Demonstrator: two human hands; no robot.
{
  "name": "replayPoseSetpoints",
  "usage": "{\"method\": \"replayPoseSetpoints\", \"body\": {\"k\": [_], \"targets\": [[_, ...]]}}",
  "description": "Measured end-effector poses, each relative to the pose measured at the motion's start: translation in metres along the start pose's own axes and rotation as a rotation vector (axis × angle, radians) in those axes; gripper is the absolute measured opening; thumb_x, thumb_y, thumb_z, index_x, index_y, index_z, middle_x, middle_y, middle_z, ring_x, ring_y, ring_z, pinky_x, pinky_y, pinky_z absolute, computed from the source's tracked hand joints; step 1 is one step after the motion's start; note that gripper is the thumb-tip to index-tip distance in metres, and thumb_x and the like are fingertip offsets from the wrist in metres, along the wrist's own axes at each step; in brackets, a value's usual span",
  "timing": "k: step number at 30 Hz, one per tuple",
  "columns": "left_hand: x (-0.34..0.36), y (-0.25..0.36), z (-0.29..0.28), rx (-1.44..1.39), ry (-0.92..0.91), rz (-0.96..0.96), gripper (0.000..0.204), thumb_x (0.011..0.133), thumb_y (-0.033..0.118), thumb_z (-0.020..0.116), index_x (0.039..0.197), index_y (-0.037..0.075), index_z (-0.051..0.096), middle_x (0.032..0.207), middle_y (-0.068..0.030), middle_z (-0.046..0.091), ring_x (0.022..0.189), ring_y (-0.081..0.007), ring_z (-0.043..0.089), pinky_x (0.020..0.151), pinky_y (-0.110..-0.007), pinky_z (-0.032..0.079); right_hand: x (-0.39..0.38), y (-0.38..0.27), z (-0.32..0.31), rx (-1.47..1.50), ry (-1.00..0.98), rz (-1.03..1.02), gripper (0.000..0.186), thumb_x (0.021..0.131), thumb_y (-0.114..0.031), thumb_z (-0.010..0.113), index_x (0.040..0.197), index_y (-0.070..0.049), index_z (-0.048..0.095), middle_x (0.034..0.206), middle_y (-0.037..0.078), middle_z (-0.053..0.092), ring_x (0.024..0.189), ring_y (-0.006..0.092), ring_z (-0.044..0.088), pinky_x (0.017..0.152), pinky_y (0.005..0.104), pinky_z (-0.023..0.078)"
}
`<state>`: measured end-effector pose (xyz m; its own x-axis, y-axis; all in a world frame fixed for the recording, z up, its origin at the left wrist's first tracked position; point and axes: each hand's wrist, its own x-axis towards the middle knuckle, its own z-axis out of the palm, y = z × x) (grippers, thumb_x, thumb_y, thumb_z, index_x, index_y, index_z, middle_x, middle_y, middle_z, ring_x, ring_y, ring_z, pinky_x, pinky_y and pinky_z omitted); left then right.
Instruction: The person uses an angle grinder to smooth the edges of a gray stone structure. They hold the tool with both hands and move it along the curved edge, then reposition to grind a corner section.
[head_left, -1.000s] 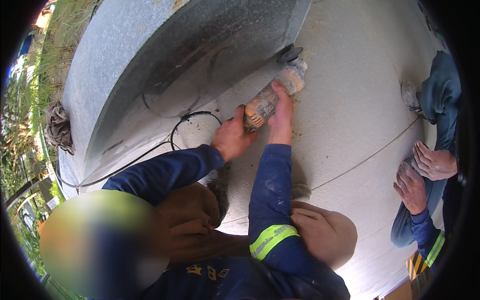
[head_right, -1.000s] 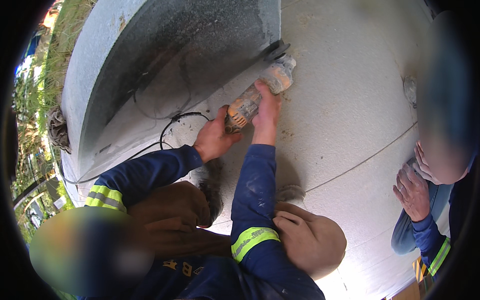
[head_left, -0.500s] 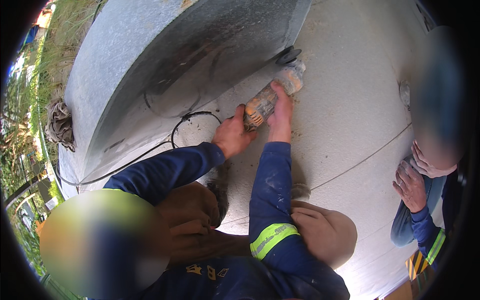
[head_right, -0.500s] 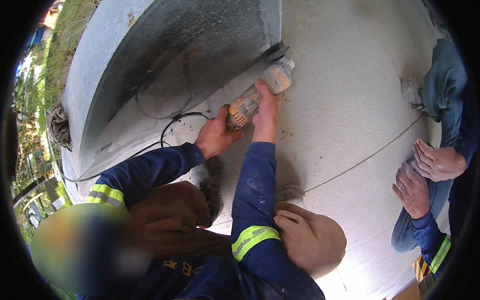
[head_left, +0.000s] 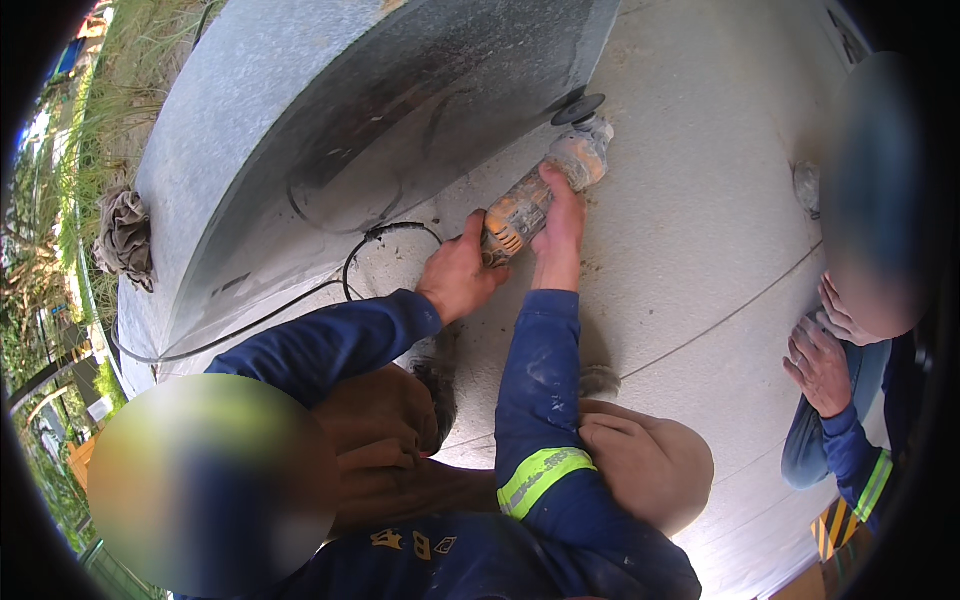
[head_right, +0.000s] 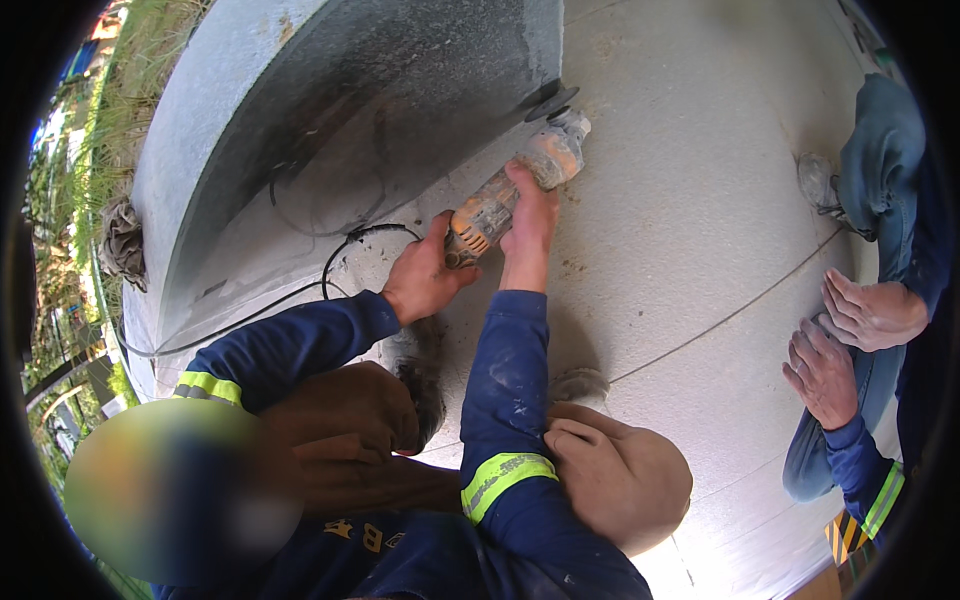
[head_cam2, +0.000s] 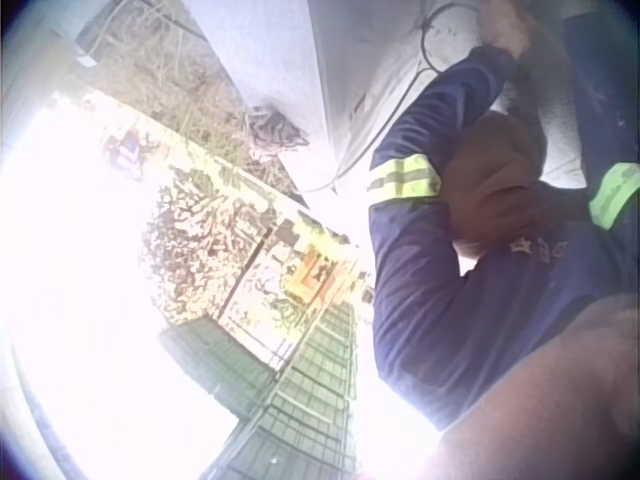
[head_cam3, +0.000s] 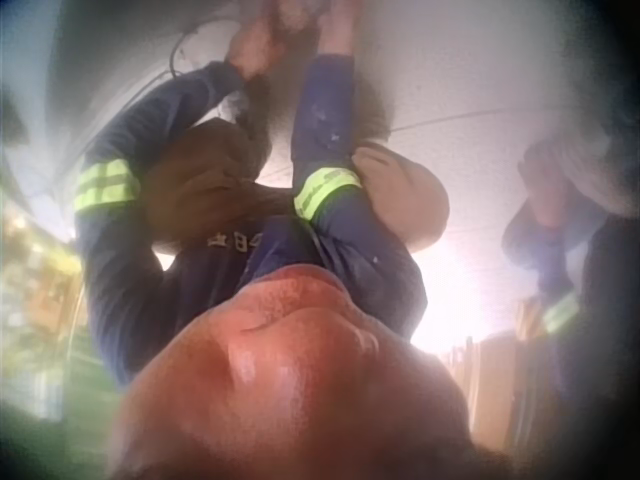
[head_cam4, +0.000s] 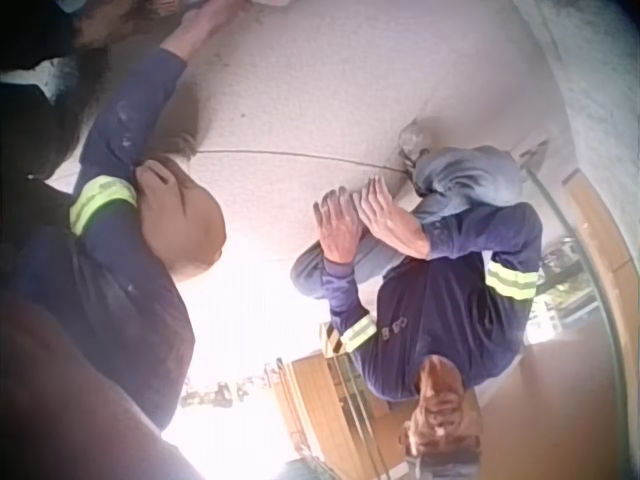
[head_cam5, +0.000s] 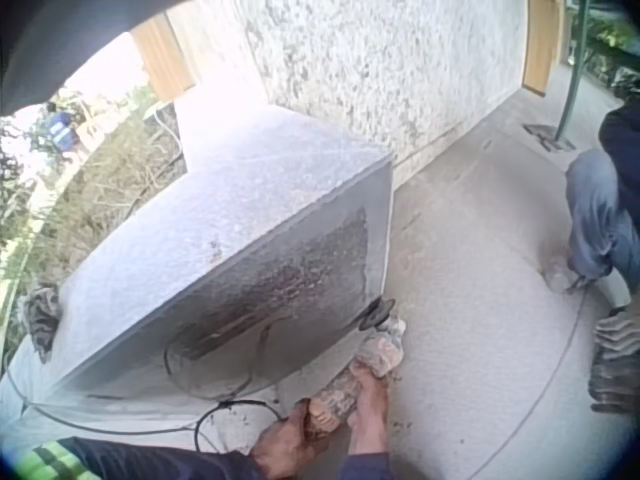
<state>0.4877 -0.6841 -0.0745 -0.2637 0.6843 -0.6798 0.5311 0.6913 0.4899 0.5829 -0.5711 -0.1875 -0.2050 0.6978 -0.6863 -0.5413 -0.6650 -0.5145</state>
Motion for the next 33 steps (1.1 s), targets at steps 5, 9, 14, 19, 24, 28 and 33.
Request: {"method": "replayPoseSetpoints", "body": {"k": [5,9,14,19,24,28,33], "targets": [[-0.005,-0.002,0.001,-0.020,0.036,0.028,0.086,0.082,0.029,0.075,0.149,0.001,0.028,0.104,-0.0310,0.068,0.100,-0.0478,0.066,0.089,-0.050,0.051,-0.007,-0.005,0.005,-0.009,-0.002,-0.009,0.058,0.085,-0.007,0.072,0.138,0.002,0.049,0.125,0.015,0.061,0.110,0.0281,0.063,0.089,0.0420,0.056],[-0.004,-0.010,0.009,-0.030,0.087,0.050,0.088,0.080,0.030,0.078,0.149,0.002,0.031,0.099,-0.0287,0.070,0.095,-0.0452,0.069,0.086,-0.047,0.053,-0.014,-0.009,0.010,-0.049,0.011,-0.043,0.059,0.085,-0.007,0.073,0.138,0.002,0.049,0.126,0.015,0.060,0.112,0.0272,0.062,0.091,0.0409,0.054],[0.003,-0.009,0.009,-0.024,0.053,0.002,0.088,0.080,0.029,0.079,0.148,0.002,0.032,0.100,-0.0288,0.070,0.096,-0.0455,0.068,0.087,-0.047,0.053,-0.009,-0.006,0.007,-0.042,0.017,-0.035,0.058,0.085,-0.007,0.073,0.137,0.001,0.050,0.126,0.014,0.060,0.112,0.0265,0.061,0.091,0.0396,0.053],[0.013,-0.015,0.015,-0.039,0.060,0.024,0.087,0.079,0.030,0.079,0.148,0.002,0.033,0.105,-0.0297,0.069,0.101,-0.0452,0.068,0.090,-0.046,0.053,0.010,0.004,-0.005,-0.058,0.010,-0.036,0.055,0.084,-0.007,0.073,0.135,0.001,0.052,0.122,0.014,0.063,0.109,0.0263,0.063,0.089,0.0396,0.054],[0.015,-0.007,0.009,-0.029,-0.018,-0.019,0.085,0.082,0.030,0.073,0.149,0.003,0.028,0.110,-0.0316,0.067,0.106,-0.0490,0.064,0.095,-0.050,0.050,0.016,0.005,-0.008,-0.042,0.028,0.000,0.055,0.083,-0.008,0.074,0.133,0.002,0.053,0.120,0.014,0.064,0.105,0.0265,0.064,0.087,0.0399,0.055],[0.016,-0.009,0.009,-0.028,-0.011,-0.016,0.084,0.082,0.029,0.073,0.150,0.004,0.029,0.109,-0.0316,0.067,0.106,-0.0486,0.064,0.095,-0.050,0.050,0.015,0.006,-0.007,-0.048,0.036,0.002,0.055,0.084,-0.007,0.073,0.134,0.002,0.053,0.120,0.014,0.063,0.104,0.0263,0.065,0.085,0.0397,0.056],[0.010,-0.006,0.006,-0.035,-0.006,-0.005,0.084,0.082,0.028,0.073,0.149,0.004,0.028,0.109,-0.0311,0.068,0.105,-0.0493,0.064,0.094,-0.052,0.050,0.009,0.003,-0.004,-0.035,0.016,-0.034,0.057,0.084,-0.007,0.073,0.136,0.002,0.050,0.123,0.015,0.062,0.107,0.0265,0.064,0.087,0.0402,0.055]]}}
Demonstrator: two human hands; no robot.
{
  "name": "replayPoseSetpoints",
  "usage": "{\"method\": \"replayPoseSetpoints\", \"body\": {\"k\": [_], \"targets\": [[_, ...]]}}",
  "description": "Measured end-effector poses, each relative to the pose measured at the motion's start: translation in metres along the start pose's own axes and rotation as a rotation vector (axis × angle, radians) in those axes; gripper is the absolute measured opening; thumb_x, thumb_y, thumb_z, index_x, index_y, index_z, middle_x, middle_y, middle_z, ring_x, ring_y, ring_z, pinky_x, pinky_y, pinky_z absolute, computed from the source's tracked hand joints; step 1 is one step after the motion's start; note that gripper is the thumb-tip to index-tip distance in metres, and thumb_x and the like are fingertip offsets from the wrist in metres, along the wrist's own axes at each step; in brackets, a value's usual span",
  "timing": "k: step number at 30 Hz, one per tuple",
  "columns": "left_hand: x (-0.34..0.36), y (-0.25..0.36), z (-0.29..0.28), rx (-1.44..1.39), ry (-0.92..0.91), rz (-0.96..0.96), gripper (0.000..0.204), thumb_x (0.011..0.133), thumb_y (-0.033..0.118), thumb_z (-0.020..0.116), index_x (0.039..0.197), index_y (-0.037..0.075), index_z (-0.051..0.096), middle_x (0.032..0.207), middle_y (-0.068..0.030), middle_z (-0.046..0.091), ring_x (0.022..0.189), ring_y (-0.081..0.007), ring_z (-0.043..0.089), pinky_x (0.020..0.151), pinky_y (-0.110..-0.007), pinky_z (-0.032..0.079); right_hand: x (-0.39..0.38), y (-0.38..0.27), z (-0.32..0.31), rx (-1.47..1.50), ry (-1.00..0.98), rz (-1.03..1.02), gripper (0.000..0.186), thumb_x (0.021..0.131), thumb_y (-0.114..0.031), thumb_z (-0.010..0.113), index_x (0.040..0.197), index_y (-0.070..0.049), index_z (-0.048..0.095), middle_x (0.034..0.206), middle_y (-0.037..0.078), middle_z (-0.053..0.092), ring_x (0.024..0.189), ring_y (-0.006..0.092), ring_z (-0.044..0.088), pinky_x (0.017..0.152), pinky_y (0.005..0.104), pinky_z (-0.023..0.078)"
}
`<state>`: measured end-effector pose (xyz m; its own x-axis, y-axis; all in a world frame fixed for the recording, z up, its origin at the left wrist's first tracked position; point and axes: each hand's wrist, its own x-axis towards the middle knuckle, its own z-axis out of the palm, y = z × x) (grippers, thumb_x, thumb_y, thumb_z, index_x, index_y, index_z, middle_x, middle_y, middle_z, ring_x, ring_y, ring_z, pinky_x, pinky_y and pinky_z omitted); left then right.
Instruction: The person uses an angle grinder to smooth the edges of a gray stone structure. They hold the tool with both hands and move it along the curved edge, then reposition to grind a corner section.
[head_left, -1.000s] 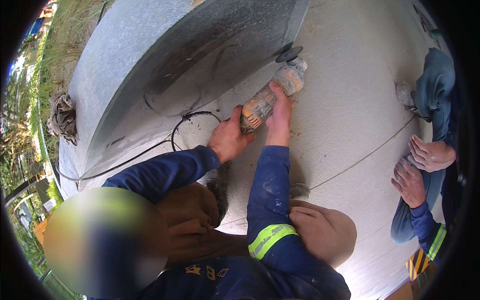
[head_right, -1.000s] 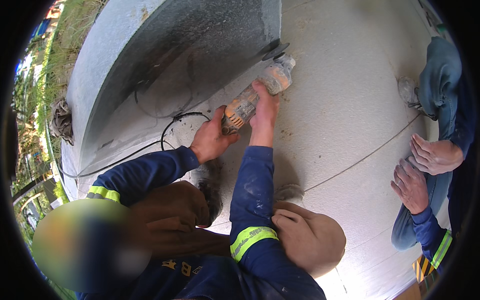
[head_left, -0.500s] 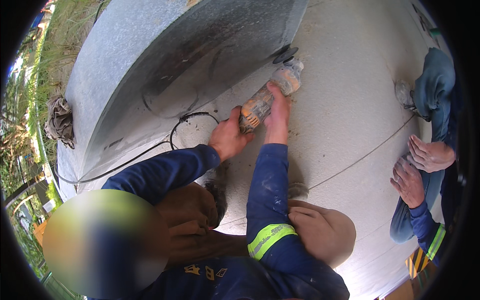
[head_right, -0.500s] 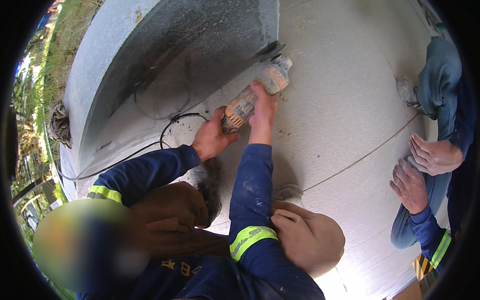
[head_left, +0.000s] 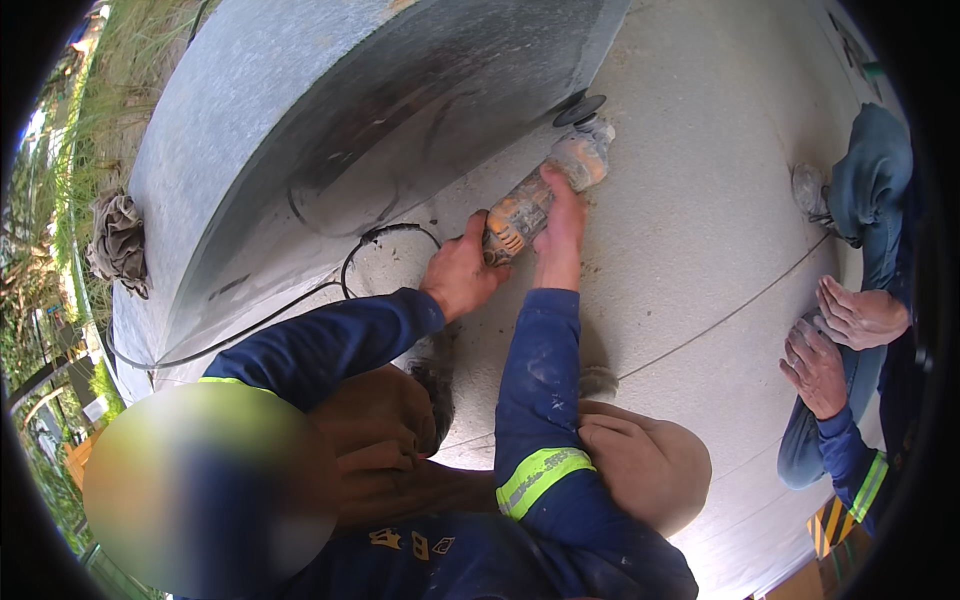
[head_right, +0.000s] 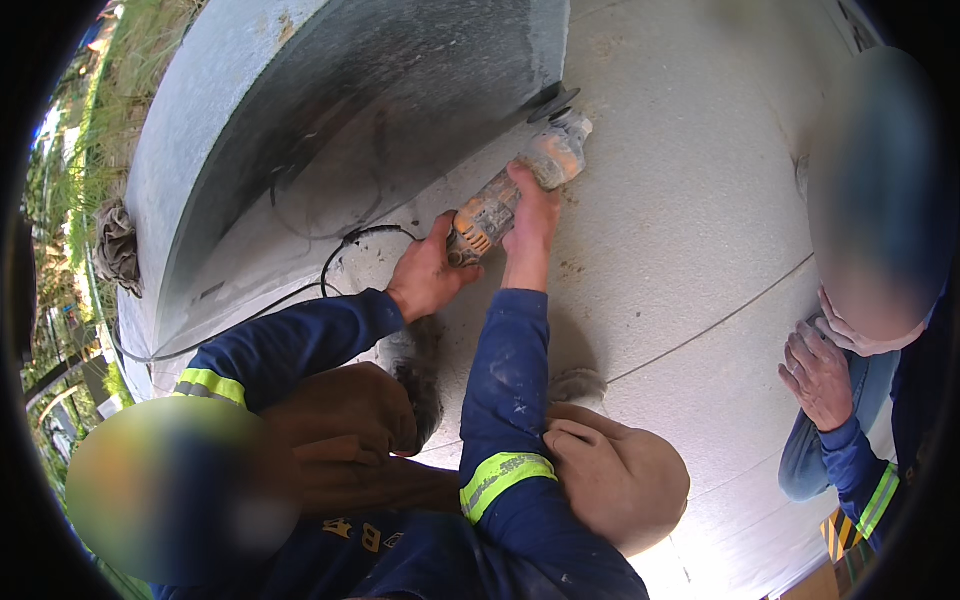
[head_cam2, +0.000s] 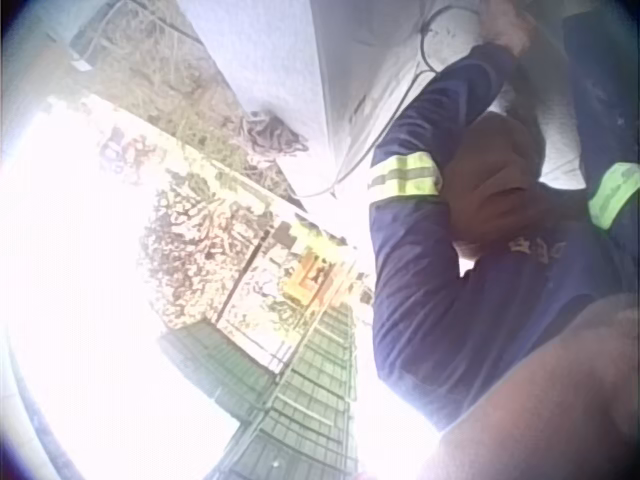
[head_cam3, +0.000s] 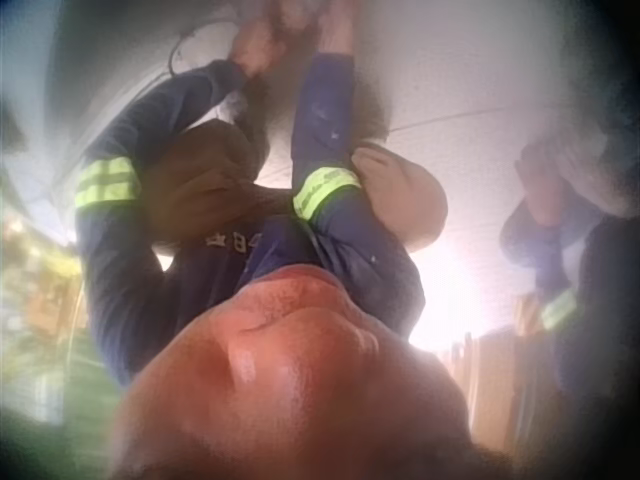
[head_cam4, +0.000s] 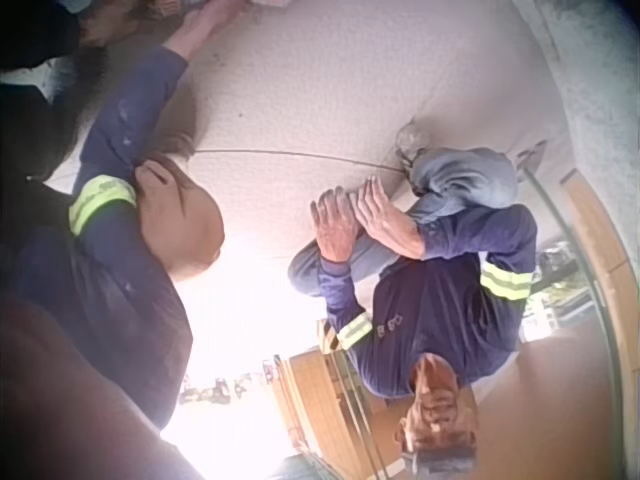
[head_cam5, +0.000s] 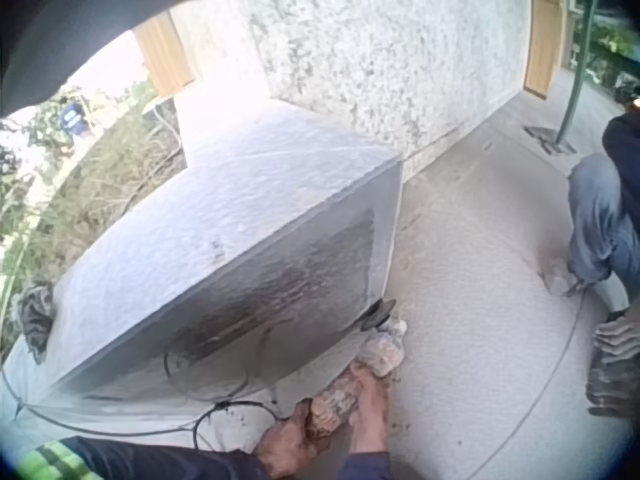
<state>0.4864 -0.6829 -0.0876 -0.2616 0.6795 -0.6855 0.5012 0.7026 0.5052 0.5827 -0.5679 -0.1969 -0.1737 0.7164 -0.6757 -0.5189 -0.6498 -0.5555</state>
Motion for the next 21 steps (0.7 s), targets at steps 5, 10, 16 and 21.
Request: {"method": "replayPoseSetpoints", "body": {"k": [5,10,16,21], "targets": [[-0.008,-0.003,-0.001,-0.023,0.024,0.029,0.083,0.082,0.029,0.073,0.148,0.005,0.029,0.108,-0.0314,0.068,0.103,-0.0501,0.064,0.093,-0.053,0.050,-0.014,-0.008,0.008,-0.027,0.008,-0.009,0.063,0.085,-0.007,0.073,0.141,0.002,0.046,0.128,0.016,0.060,0.111,0.0278,0.063,0.090,0.0407,0.055],[-0.009,-0.005,-0.002,-0.032,0.035,0.024,0.082,0.082,0.029,0.073,0.147,0.006,0.031,0.108,-0.0314,0.068,0.104,-0.0498,0.064,0.092,-0.053,0.050,-0.017,-0.008,0.012,-0.026,0.005,0.001,0.064,0.085,-0.007,0.073,0.142,0.002,0.045,0.129,0.016,0.059,0.112,0.0285,0.063,0.090,0.0416,0.055],[0.005,-0.004,0.002,-0.028,0.018,0.006,0.088,0.079,0.029,0.079,0.149,0.002,0.033,0.106,-0.0304,0.069,0.103,-0.0453,0.067,0.092,-0.046,0.052,0.005,0.004,-0.001,-0.042,0.046,-0.055,0.045,0.086,-0.013,0.074,0.123,0.006,0.058,0.107,0.015,0.065,0.088,0.0284,0.068,0.073,0.0428,0.059],[0.011,-0.005,0.004,-0.032,0.008,-0.009,0.088,0.079,0.029,0.079,0.149,0.002,0.032,0.105,-0.0308,0.069,0.103,-0.0458,0.067,0.092,-0.046,0.052,0.009,0.005,-0.001,-0.050,0.074,-0.044,0.044,0.085,-0.013,0.074,0.122,0.005,0.059,0.105,0.015,0.066,0.087,0.0281,0.068,0.072,0.0424,0.059]]}}
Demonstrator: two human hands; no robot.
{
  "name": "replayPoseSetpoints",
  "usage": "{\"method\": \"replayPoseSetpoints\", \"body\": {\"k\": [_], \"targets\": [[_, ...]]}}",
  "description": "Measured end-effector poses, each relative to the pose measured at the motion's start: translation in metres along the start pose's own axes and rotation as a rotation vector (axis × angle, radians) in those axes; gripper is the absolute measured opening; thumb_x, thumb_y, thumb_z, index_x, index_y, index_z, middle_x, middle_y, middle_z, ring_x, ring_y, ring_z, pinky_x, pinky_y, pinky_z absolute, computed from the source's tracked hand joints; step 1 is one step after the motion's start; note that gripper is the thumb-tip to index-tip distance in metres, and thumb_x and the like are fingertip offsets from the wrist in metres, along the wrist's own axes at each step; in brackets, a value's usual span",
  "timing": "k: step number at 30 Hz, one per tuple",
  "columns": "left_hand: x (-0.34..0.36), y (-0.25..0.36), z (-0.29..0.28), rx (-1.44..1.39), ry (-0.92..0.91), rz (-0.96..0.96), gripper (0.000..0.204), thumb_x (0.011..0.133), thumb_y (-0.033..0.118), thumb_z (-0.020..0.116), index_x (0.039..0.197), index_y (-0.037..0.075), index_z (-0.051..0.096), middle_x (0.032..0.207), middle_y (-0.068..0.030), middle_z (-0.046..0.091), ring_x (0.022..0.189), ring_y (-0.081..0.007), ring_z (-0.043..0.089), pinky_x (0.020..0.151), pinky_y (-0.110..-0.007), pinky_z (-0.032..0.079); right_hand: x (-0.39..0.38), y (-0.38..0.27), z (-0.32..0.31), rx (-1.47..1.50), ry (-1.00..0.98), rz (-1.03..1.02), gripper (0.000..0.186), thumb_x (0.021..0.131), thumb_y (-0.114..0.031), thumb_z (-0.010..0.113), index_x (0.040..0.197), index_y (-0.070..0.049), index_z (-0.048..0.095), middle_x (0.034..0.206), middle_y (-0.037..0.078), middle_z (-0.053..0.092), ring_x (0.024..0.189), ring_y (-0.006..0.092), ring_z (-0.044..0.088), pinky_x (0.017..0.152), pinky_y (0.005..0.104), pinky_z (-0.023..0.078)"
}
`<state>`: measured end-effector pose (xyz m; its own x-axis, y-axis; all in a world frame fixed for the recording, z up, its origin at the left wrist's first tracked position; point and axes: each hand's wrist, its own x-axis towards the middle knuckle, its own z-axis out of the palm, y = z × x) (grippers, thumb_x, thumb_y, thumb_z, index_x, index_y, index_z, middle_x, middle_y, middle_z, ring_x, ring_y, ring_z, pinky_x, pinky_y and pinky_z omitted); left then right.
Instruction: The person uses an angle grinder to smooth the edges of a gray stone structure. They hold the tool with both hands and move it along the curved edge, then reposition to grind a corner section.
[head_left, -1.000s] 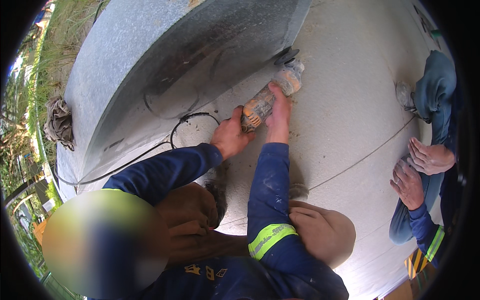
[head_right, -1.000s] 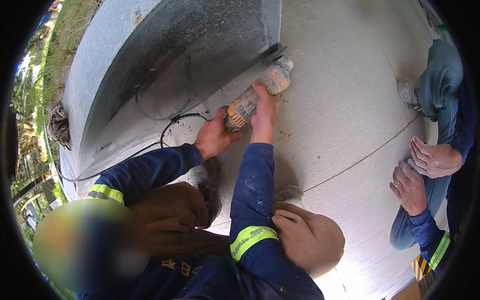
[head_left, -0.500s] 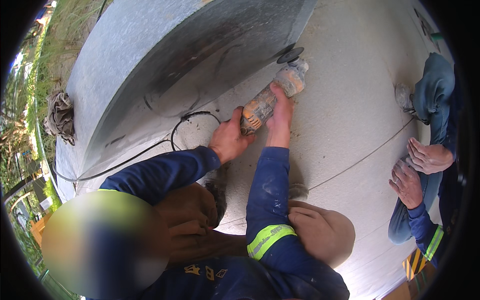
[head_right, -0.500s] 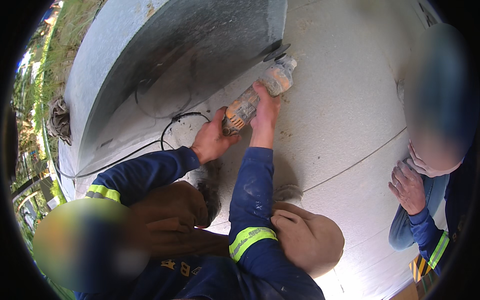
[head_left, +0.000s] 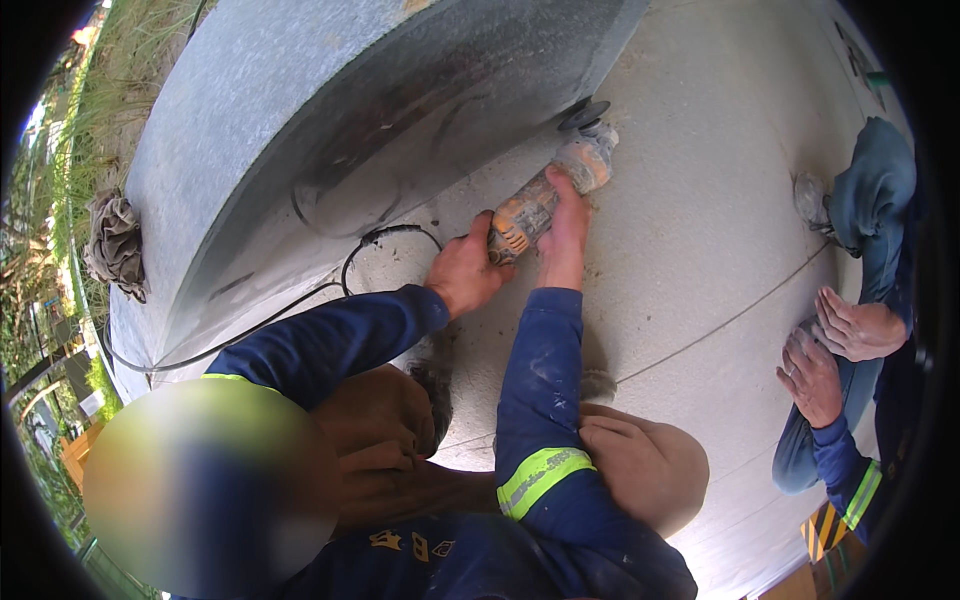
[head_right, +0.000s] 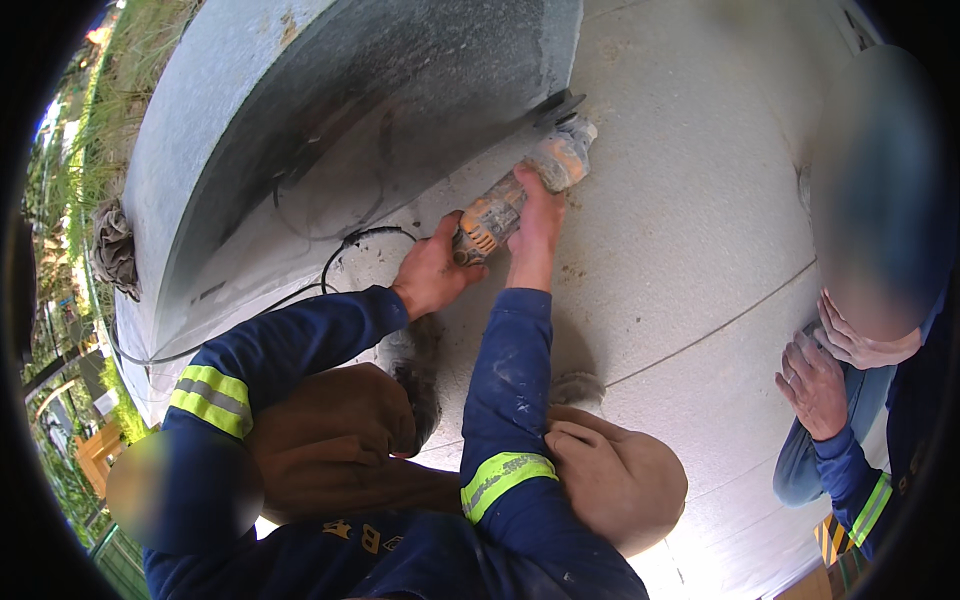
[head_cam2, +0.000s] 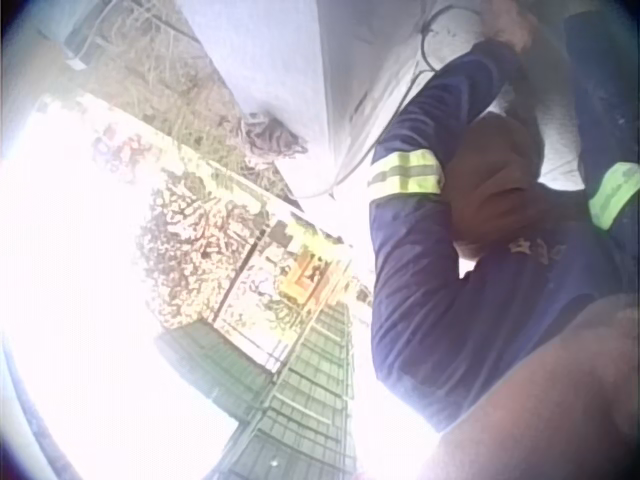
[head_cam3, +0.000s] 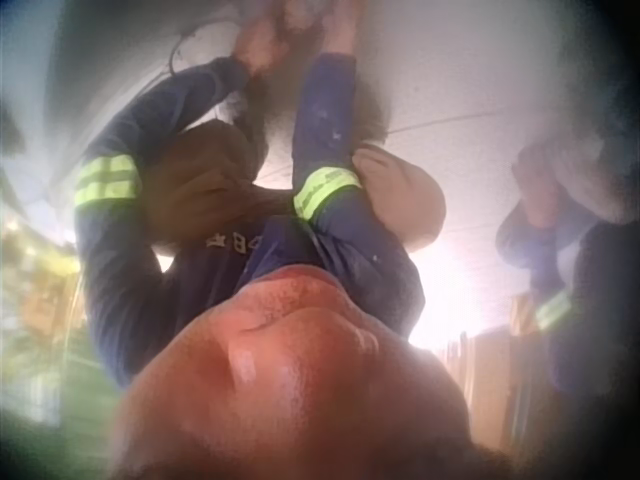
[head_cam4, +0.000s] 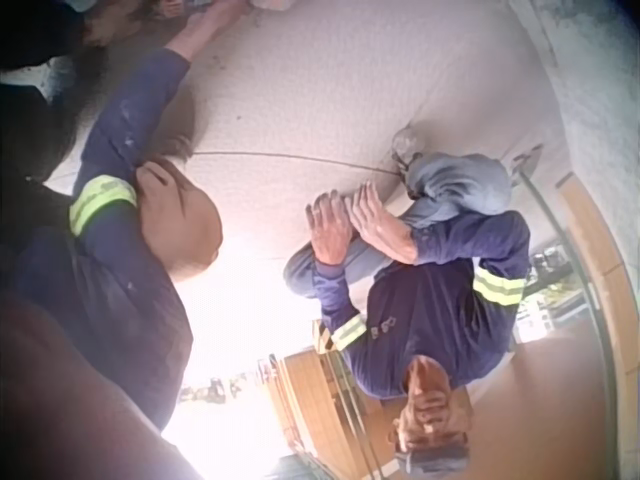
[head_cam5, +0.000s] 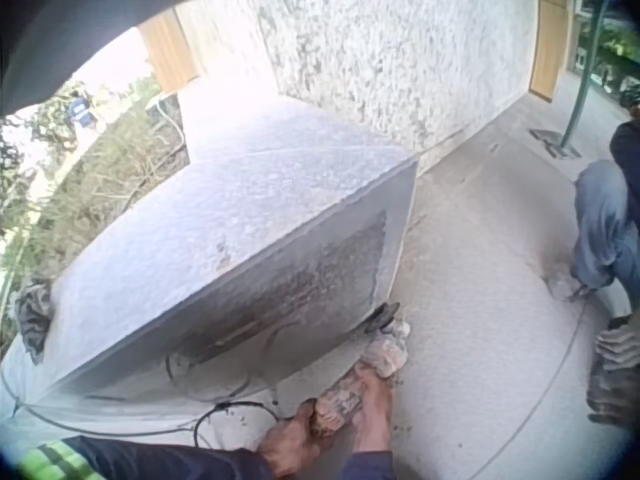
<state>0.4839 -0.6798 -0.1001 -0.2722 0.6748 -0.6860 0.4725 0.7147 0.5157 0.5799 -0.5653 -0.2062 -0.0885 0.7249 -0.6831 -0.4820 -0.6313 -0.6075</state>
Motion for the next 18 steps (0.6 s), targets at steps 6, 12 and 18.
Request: {"method": "replayPoseSetpoints", "body": {"k": [6,12,18], "targets": [[0.005,0.000,0.000,0.010,-0.009,0.000,0.088,0.080,0.029,0.078,0.149,0.002,0.032,0.105,-0.0309,0.069,0.103,-0.0464,0.067,0.092,-0.047,0.052,0.001,-0.001,0.000,0.017,-0.007,0.000,0.043,0.085,-0.013,0.074,0.122,0.004,0.059,0.103,0.014,0.066,0.087,0.0277,0.068,0.072,0.0424,0.058],[0.000,0.003,-0.002,0.004,0.002,0.016,0.088,0.080,0.029,0.078,0.149,0.003,0.031,0.103,-0.0305,0.069,0.101,-0.0463,0.067,0.091,-0.047,0.052,-0.007,-0.010,0.007,0.021,-0.004,-0.020,0.043,0.086,-0.012,0.074,0.122,0.005,0.059,0.104,0.014,0.065,0.087,0.0275,0.068,0.072,0.0423,0.058],[-0.002,0.003,-0.002,-0.003,0.008,0.022,0.087,0.081,0.030,0.078,0.149,0.003,0.032,0.102,-0.0301,0.069,0.101,-0.0459,0.067,0.091,-0.047,0.052,-0.012,-0.015,0.010,0.018,-0.016,-0.022,0.043,0.086,-0.012,0.074,0.122,0.006,0.058,0.105,0.015,0.065,0.088,0.0277,0.068,0.072,0.0430,0.059]]}}
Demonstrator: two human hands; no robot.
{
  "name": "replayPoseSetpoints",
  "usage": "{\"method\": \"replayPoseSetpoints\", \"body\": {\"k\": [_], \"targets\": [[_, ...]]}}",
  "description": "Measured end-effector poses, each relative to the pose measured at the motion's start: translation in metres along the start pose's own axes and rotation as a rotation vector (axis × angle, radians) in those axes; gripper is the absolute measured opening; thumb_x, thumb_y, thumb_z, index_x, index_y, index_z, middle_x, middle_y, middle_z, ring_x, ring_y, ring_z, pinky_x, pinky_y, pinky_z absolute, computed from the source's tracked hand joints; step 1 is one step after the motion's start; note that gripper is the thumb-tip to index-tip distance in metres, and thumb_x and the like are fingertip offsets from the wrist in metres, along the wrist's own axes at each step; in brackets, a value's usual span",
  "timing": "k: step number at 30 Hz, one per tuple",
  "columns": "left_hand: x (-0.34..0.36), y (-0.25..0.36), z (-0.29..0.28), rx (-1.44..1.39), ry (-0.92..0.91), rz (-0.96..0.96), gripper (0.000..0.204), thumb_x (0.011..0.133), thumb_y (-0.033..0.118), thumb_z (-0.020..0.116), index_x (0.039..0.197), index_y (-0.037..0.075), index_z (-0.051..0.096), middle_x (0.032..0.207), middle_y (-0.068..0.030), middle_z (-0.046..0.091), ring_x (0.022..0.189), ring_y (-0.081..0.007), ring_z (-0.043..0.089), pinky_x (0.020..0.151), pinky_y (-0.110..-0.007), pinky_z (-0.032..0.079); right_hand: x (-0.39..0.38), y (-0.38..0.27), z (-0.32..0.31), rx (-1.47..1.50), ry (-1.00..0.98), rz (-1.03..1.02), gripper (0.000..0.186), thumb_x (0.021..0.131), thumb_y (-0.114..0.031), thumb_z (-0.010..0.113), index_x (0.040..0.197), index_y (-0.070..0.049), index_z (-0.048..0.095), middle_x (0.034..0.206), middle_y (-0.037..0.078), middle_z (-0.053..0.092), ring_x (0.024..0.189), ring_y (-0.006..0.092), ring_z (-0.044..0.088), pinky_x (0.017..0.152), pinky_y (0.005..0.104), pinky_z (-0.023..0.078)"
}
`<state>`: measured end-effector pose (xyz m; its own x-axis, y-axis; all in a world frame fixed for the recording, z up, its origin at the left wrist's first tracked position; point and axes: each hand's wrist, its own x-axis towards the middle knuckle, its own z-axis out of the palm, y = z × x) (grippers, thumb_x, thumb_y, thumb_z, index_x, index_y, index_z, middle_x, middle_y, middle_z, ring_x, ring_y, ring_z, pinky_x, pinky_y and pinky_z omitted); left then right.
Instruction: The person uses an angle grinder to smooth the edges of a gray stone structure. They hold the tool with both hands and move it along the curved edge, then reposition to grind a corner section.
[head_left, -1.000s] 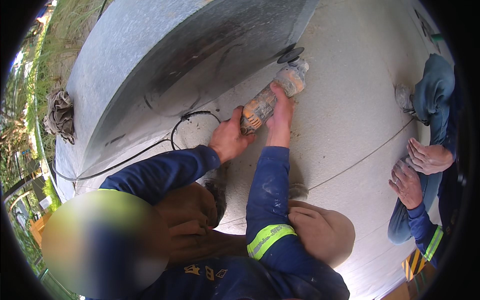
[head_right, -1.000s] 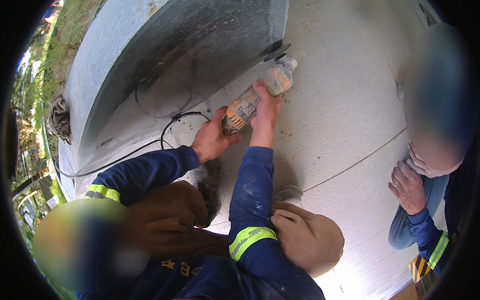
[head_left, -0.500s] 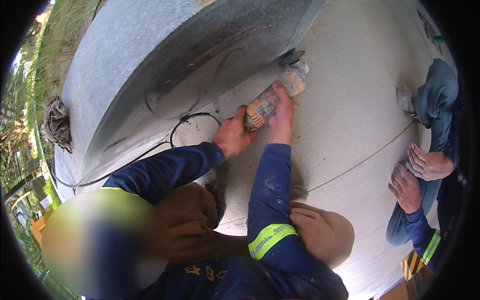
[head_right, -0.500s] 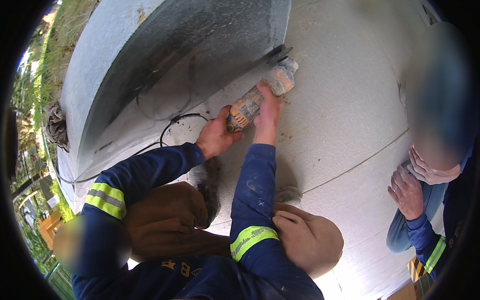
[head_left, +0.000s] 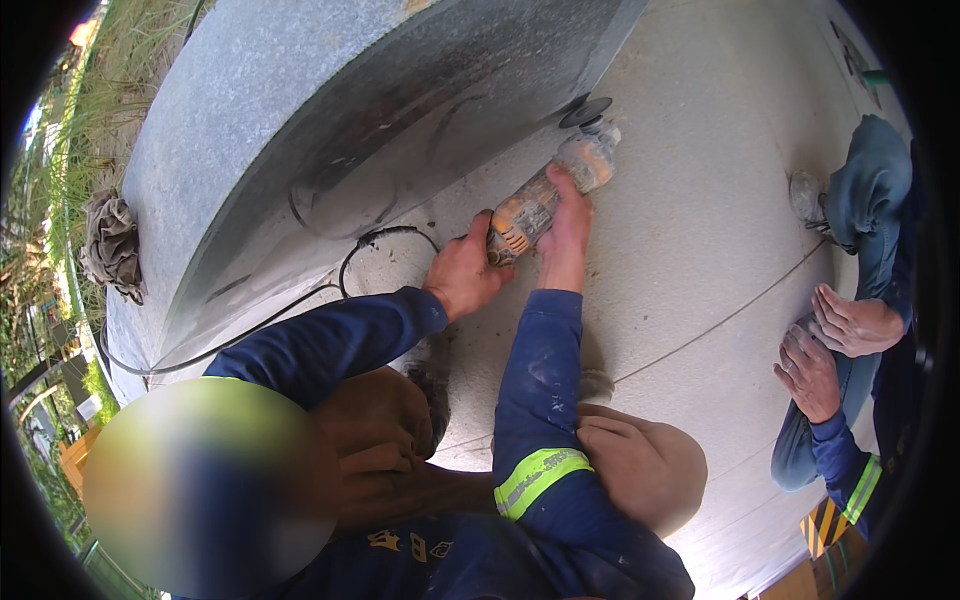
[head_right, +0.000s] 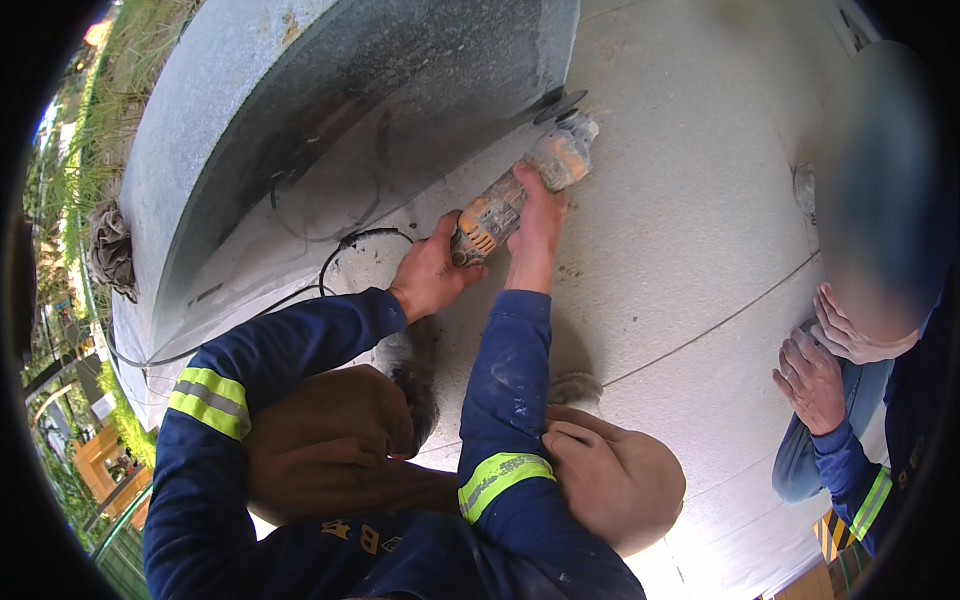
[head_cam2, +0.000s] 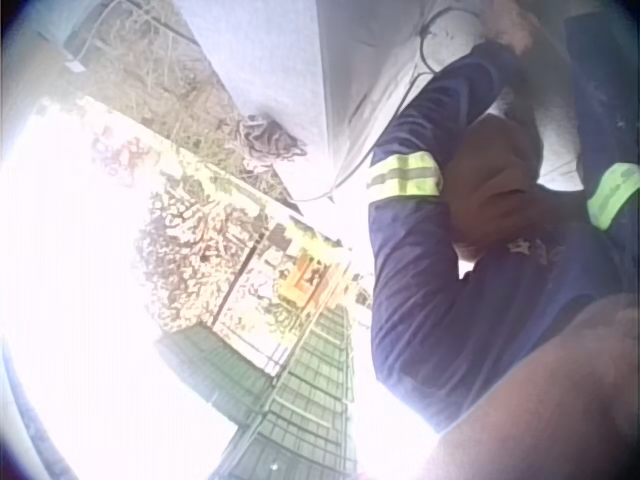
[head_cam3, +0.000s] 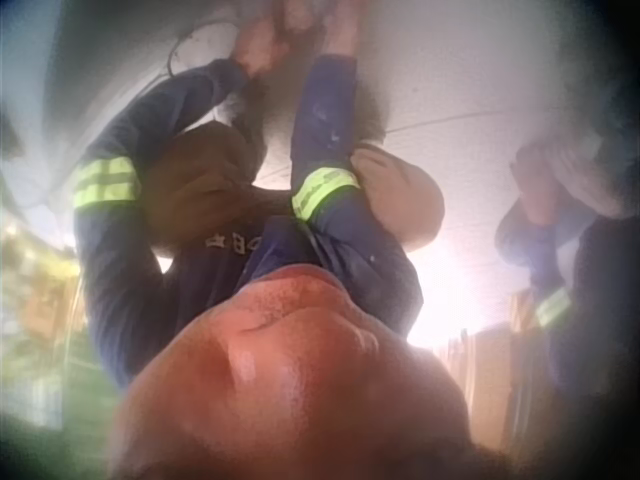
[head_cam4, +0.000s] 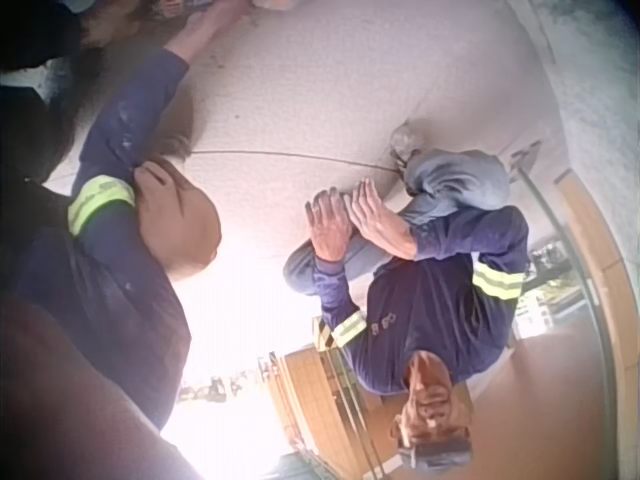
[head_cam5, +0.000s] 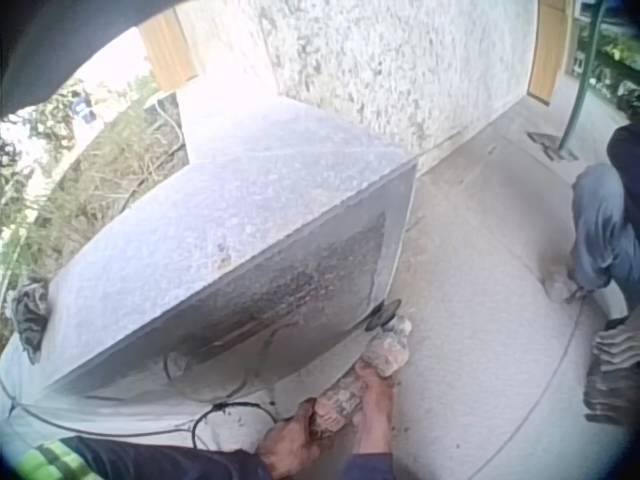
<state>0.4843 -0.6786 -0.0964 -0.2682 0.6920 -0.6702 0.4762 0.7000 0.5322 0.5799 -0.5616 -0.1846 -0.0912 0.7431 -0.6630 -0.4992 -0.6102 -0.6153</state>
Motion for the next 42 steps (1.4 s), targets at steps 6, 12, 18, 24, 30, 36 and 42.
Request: {"method": "replayPoseSetpoints", "body": {"k": [6,12,18,24,30,36,42], "targets": [[0.007,0.000,0.004,-0.009,-0.005,-0.005,0.086,0.079,0.030,0.079,0.148,0.005,0.034,0.104,-0.0297,0.069,0.104,-0.0454,0.067,0.092,-0.047,0.052,0.013,0.007,-0.007,-0.011,0.017,-0.003,0.044,0.085,-0.012,0.074,0.122,0.005,0.058,0.107,0.014,0.065,0.088,0.0283,0.068,0.074,0.0435,0.058],[0.010,-0.002,0.004,0.015,-0.005,-0.027,0.087,0.079,0.031,0.079,0.148,0.004,0.034,0.106,-0.0298,0.069,0.104,-0.0451,0.067,0.092,-0.046,0.051,0.015,0.010,-0.008,-0.020,0.016,0.018,0.044,0.085,-0.014,0.075,0.121,0.005,0.059,0.105,0.014,0.066,0.087,0.0277,0.068,0.074,0.0424,0.058],[0.002,0.001,-0.001,-0.010,-0.002,0.009,0.088,0.079,0.030,0.079,0.148,0.003,0.033,0.104,-0.0297,0.069,0.102,-0.0450,0.067,0.090,-0.047,0.052,0.007,0.003,-0.004,-0.016,-0.005,-0.002,0.044,0.085,-0.014,0.075,0.121,0.005,0.060,0.104,0.014,0.066,0.088,0.0268,0.068,0.074,0.0414,0.058],[-0.024,0.006,-0.003,-0.005,0.070,0.100,0.088,0.079,0.028,0.079,0.148,0.001,0.032,0.101,-0.0293,0.069,0.097,-0.0447,0.068,0.086,-0.047,0.053,-0.021,-0.017,0.002,0.008,-0.036,-0.065,0.045,0.086,-0.013,0.073,0.125,0.005,0.056,0.107,0.014,0.064,0.091,0.0271,0.067,0.075,0.0413,0.058],[-0.040,0.027,0.010,0.004,0.036,0.187,0.088,0.080,0.026,0.080,0.149,0.001,0.031,0.101,-0.0272,0.070,0.093,-0.0422,0.070,0.083,-0.044,0.054,-0.047,-0.049,-0.018,0.057,0.002,-0.120,0.053,0.086,-0.012,0.073,0.131,0.005,0.051,0.115,0.016,0.062,0.099,0.0281,0.065,0.083,0.0431,0.057],[-0.036,0.030,0.032,0.040,-0.007,0.151,0.087,0.081,0.025,0.081,0.149,0.001,0.032,0.107,-0.0235,0.071,0.095,-0.0355,0.072,0.084,-0.041,0.055,-0.041,-0.042,-0.046,0.119,0.007,-0.055,0.058,0.084,-0.006,0.073,0.136,0.001,0.049,0.121,0.014,0.061,0.107,0.0261,0.063,0.091,0.0400,0.053],[-0.024,0.017,0.036,0.095,0.052,0.063,0.088,0.080,0.026,0.082,0.149,0.001,0.033,0.110,-0.0258,0.070,0.099,-0.0357,0.071,0.086,-0.040,0.055,-0.020,-0.013,-0.041,0.162,-0.025,0.015,0.051,0.083,-0.008,0.075,0.128,0.001,0.054,0.112,0.013,0.063,0.098,0.0262,0.066,0.081,0.0427,0.057]]}}
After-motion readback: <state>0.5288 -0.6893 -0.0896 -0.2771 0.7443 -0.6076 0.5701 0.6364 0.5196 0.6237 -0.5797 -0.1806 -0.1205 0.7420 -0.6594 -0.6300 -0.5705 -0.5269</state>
